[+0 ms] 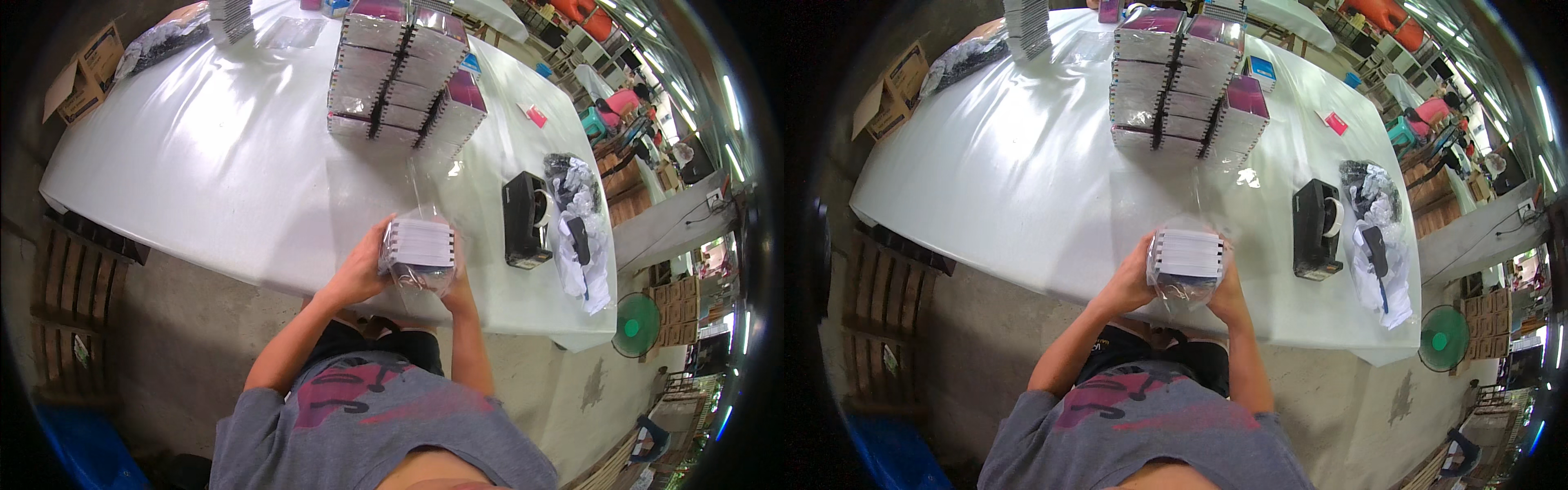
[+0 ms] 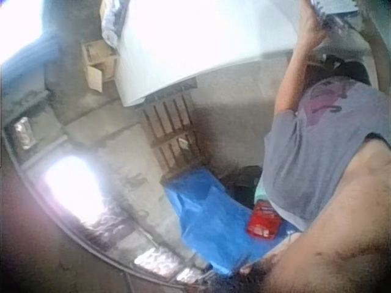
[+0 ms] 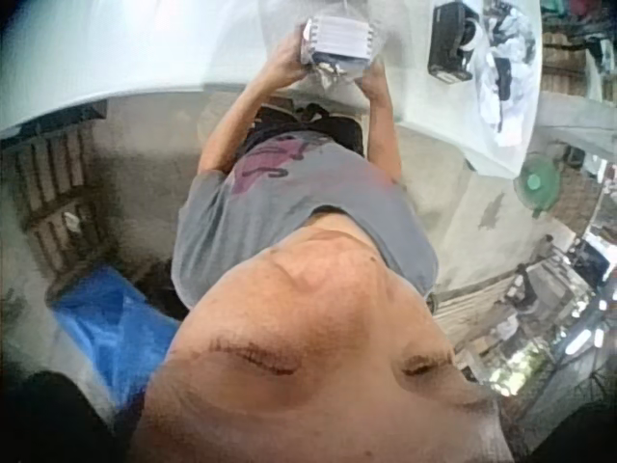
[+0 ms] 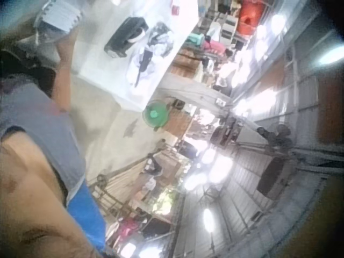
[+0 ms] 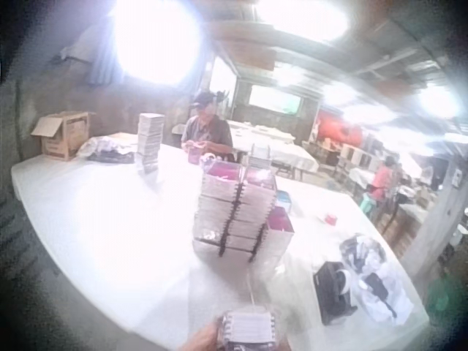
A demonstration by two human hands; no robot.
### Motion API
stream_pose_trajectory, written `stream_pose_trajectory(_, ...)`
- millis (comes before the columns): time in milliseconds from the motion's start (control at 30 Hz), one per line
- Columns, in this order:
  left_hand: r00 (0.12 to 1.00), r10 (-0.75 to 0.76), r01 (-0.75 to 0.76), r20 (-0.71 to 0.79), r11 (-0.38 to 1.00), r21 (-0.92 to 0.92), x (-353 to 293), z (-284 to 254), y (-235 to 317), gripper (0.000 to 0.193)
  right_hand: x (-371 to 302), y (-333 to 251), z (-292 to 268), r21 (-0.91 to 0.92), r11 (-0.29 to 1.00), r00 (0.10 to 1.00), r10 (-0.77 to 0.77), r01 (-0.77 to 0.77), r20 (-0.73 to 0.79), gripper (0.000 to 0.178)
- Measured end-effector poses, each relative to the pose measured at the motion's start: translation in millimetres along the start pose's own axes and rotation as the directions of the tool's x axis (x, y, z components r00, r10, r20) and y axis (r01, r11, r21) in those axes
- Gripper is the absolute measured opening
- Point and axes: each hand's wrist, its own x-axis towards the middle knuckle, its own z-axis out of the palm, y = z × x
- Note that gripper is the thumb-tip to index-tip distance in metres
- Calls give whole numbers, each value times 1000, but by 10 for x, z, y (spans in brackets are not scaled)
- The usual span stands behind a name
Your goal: The person wraps stacks of spiral-bound notebooks in clear plastic film at a white table. They place the notebooks on the film, fold the film around them, and seal the package with tape from a dispenser. The wrapped stacks are placed on the table.
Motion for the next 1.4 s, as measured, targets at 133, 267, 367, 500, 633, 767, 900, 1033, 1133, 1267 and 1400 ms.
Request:
stream_pose_trajectory(133,924,311,-314,-221,949,23,106,-243,504,71,37,-646,-28,-256,872,907,-383,418,175,69)
stream_pose_trajectory(267,683,713,-691,157,561,456,416,-573,823,58,223,-1133,-154,-615,505,794,-334,606,508,37)
stream_pose_trajectory(367,633,774,-744,-11,611,271,441,-655,1036,44,184,-1244,-187,-407,755,856,-422,514,300,24)
stream_pose_trajectory(500,627,577,-701,-523,711,-56,280,-745,870,94,26,-961,-456,-25,868,862,-496,496,-108,56)
stream_pose_trajectory(633,870,438,-366,-228,882,297,-201,-575,45,95,-319,-170,-478,-70,950,942,-312,305,-124,92)
stream_pose_trajectory(767,923,320,-321,-212,947,32,-267,-145,125,96,-335,-138,-121,-462,801,922,-368,380,119,94)
stream_pose_trajectory(900,932,326,-318,-160,945,76,-255,-412,32,96,-268,-449,-337,-354,832,888,-459,427,-8,74)
stream_pose_trajectory(1033,922,387,-387,-4,922,-11,-186,-388,55,80,-129,-543,-121,-570,662,872,-324,487,367,67)
stream_pose_trajectory(1133,924,377,-379,68,925,34,-182,-495,146,73,-11,-576,-98,-530,671,843,-295,518,451,64)
stream_pose_trajectory(1267,898,393,-434,198,867,247,-54,-579,289,72,117,-669,-67,-502,677,806,-240,539,542,60)
stream_pose_trajectory(1400,895,339,-443,290,758,479,54,-548,476,72,117,-611,-113,-503,706,826,-209,498,523,57)
